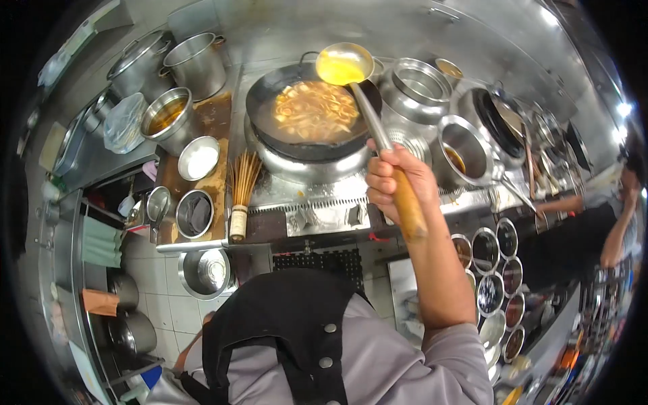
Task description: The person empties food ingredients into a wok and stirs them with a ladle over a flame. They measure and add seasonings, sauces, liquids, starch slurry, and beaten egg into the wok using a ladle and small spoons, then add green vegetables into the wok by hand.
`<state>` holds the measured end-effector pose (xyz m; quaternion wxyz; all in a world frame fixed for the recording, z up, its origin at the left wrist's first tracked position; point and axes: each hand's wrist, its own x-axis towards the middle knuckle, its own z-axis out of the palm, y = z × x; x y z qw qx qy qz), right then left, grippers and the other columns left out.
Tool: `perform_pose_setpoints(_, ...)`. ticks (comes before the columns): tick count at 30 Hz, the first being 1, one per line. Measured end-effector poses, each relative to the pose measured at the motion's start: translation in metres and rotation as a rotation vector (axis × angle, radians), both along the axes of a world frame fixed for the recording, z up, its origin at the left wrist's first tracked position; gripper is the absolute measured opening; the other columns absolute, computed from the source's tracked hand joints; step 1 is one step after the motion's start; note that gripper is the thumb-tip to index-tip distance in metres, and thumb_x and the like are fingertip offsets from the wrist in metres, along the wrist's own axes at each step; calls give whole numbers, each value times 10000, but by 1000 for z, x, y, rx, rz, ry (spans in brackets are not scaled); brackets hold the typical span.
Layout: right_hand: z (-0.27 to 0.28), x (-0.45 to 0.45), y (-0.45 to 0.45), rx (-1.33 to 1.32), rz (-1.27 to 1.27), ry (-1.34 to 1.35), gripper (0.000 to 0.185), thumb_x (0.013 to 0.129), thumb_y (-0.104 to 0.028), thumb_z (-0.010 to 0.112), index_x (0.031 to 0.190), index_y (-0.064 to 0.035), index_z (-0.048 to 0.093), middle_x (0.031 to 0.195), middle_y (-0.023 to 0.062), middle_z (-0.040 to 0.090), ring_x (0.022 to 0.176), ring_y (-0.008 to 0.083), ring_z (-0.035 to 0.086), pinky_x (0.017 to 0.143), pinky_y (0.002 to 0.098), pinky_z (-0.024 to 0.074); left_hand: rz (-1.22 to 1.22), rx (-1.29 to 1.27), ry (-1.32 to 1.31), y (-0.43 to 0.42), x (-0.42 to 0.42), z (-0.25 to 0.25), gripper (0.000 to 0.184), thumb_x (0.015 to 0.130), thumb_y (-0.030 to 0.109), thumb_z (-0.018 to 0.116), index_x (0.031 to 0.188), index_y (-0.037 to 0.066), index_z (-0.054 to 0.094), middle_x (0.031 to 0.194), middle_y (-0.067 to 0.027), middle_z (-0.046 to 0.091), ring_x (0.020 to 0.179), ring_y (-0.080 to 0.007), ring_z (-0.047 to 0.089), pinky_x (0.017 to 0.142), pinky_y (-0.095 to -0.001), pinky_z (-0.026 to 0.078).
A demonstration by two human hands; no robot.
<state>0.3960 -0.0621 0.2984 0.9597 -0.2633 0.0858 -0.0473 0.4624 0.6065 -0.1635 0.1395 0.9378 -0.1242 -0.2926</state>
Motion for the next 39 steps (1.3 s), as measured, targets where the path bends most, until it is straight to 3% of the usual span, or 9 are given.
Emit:
perform_pose_setpoints(2,-2,32,-18,-31,31,0,174,990,-117,574,1155,-61,584,719,26,545,542,121,493,470,260,363,312,-176,57,-28,-44,24,304,859,321,751,988,48,716,964,-170,742,910,-333,720,815,-408,569)
perform_pose_setpoints(4,-8,61,-49,14,99,-13,166,990,-119,578,1150,-81,555,728,38,551,544,131,502,470,264,359,185,-354,-69,-49,-74,47,275,843,242,792,1019,44,718,961,-160,747,880,-318,725,783,-373,575)
perform_pose_setpoints(6,-7,84,-72,-47,53,19,292,997,-138,538,1243,6,601,719,-7,507,535,85,474,454,247,367,293,-233,40,-76,-100,61,276,844,240,791,1023,43,717,959,-160,747,876,-318,726,783,-372,575)
perform_pose_setpoints(11,-3,115,-115,-88,84,10,278,1000,-147,546,1232,-6,606,719,-6,503,527,87,465,444,249,367,394,-200,84,-91,-132,43,279,844,233,791,1031,40,716,953,-159,748,868,-319,726,784,-370,576)
perform_pose_setpoints(23,30,52,-136,-336,-48,171,320,1005,-136,520,1311,-49,553,722,20,514,513,106,475,437,259,370,356,-287,46,-136,-32,0,286,846,218,789,1052,33,714,939,-157,750,847,-322,728,786,-363,577)
perform_pose_setpoints(27,41,21,-115,-321,-70,223,324,953,-97,534,1276,-79,518,707,33,506,479,130,467,416,275,351,64,-243,-176,-143,10,19,377,871,299,738,1116,15,701,847,-153,743,752,-288,728,744,-378,580)
perform_pose_setpoints(29,44,11,-105,-299,-57,210,343,951,-98,533,1293,-80,515,706,34,507,472,131,467,417,274,353,351,-167,171,-169,30,52,405,865,282,726,1164,13,683,845,-157,737,724,-248,721,704,-382,572)
perform_pose_setpoints(32,47,9,-83,-241,-26,188,395,959,-108,528,1352,-77,500,703,38,505,462,131,471,417,273,363,398,-173,197,-179,40,74,418,867,267,708,1195,12,669,839,-160,731,701,-230,711,684,-381,562)
perform_pose_setpoints(39,26,39,-72,-80,115,-5,483,1029,-124,434,1490,16,395,756,43,514,528,123,525,458,277,436,178,-302,9,-149,11,33,446,869,372,754,1135,18,700,975,-185,757,874,-317,743,792,-397,583)
